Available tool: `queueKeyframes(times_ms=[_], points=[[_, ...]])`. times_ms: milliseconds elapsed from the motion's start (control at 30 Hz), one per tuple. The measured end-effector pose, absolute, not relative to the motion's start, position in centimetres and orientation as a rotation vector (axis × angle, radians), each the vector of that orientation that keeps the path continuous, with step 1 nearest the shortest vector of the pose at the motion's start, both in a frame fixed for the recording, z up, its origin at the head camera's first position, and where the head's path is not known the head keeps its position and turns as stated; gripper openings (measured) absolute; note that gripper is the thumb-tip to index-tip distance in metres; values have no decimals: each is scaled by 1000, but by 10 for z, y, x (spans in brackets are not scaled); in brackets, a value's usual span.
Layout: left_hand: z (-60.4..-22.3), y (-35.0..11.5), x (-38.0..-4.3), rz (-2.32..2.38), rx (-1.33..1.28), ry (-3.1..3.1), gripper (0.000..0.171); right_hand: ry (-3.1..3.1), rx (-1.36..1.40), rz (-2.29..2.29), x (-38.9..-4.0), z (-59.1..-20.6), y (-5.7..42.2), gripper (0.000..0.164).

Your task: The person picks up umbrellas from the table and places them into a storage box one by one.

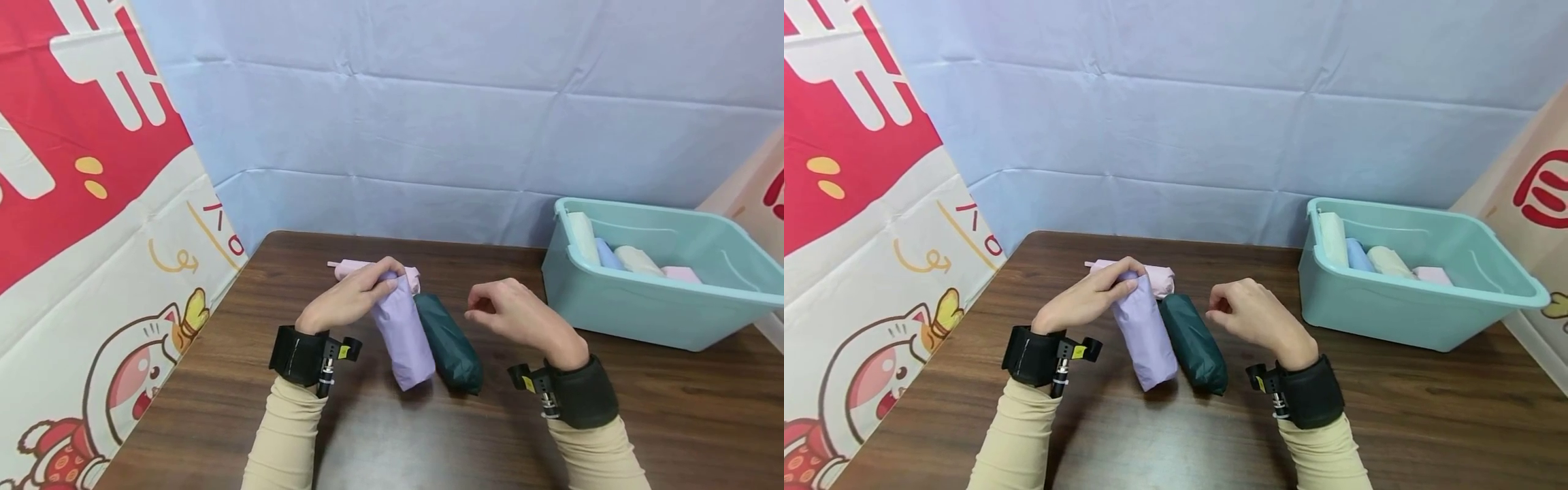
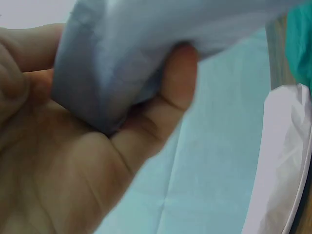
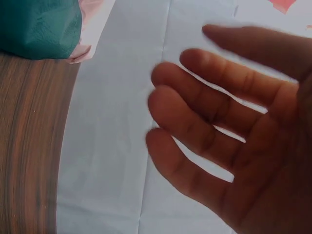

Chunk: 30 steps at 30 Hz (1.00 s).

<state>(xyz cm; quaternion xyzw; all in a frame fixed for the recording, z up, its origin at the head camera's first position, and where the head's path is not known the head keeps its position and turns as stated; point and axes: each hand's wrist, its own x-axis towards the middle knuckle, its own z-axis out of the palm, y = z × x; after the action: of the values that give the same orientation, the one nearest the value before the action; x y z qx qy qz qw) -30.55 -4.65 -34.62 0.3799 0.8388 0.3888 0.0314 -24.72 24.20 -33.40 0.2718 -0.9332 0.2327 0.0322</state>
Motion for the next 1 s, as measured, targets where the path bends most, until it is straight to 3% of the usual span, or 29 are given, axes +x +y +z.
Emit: queueKeyframes(times_ms=[233, 400, 533, 833, 1000], points=[[-345, -41, -301, 1383, 1191, 2521, 18, -3115, 964, 921, -249, -341, 232, 58], [-346, -36, -299, 1430, 1219, 2509, 18, -3078, 1030, 1003, -249, -349, 224, 75], [-347, -32, -299, 1460, 1248, 2517, 18, -3072, 977, 974, -251, -353, 222, 77], [-351, -28, -297, 1540, 1278, 2419, 17, -3025, 963, 987, -247, -355, 225, 57], [-350, -31, -295, 1506, 1263, 2410, 18, -3055, 926, 1002, -245, -353, 228, 55]])
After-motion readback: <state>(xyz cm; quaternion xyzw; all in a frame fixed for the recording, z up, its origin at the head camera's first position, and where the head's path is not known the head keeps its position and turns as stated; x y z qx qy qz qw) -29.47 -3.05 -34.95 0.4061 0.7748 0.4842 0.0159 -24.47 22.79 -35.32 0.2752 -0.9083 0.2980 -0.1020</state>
